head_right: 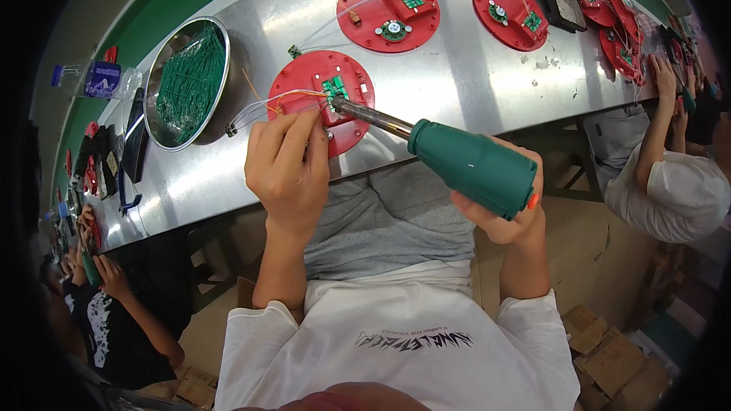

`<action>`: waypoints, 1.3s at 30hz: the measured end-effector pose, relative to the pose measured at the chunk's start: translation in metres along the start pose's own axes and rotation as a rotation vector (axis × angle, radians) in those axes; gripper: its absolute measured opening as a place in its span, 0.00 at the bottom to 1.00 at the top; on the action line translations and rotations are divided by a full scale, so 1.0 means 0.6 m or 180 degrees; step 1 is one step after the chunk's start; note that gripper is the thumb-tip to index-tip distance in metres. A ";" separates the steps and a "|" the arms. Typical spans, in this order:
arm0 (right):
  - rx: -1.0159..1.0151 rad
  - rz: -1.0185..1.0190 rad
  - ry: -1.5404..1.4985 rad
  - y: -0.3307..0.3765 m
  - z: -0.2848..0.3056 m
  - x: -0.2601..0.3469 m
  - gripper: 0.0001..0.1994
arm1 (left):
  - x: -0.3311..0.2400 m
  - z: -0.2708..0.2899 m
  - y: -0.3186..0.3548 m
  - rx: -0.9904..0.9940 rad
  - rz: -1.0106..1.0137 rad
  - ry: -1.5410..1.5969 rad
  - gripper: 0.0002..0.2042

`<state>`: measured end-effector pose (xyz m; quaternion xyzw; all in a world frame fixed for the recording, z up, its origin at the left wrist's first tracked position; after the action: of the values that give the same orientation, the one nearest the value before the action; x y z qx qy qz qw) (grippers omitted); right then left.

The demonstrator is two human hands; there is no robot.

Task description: Soldering wires onto small circular circuit boards on a factory assembly line.

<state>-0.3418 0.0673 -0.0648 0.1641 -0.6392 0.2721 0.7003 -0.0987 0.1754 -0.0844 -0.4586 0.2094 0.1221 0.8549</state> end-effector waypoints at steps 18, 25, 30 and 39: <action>0.0261 -0.0103 -0.0376 -0.007 0.006 0.003 0.26 | 0.011 -0.005 0.007 -0.0138 -0.0132 0.0065 0.13; -0.0176 0.0318 -0.0411 -0.023 0.031 0.001 0.29 | 0.006 -0.004 0.007 -0.0084 -0.0101 0.0113 0.12; -0.0425 0.0458 -0.0652 -0.058 0.042 -0.006 0.32 | 0.007 -0.006 0.013 -0.0091 -0.0120 0.0076 0.12; -0.0813 0.0219 -0.1451 -0.137 0.017 -0.041 0.22 | 0.007 -0.013 -0.004 -0.0146 -0.0160 -0.0009 0.09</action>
<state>-0.3023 -0.0084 -0.0781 0.1096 -0.8148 0.1689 0.5436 -0.0959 0.1674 -0.0886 -0.4830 0.1937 0.1060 0.8473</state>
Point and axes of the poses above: each hand's wrist, its own y-axis away from the middle knuckle, its own z-axis out of the back of the hand, x = y × z, the point moved 2 cm from there along -y, towards the middle knuckle, and after that the axes turned 5 degrees about -x, right-handed, at the moved point
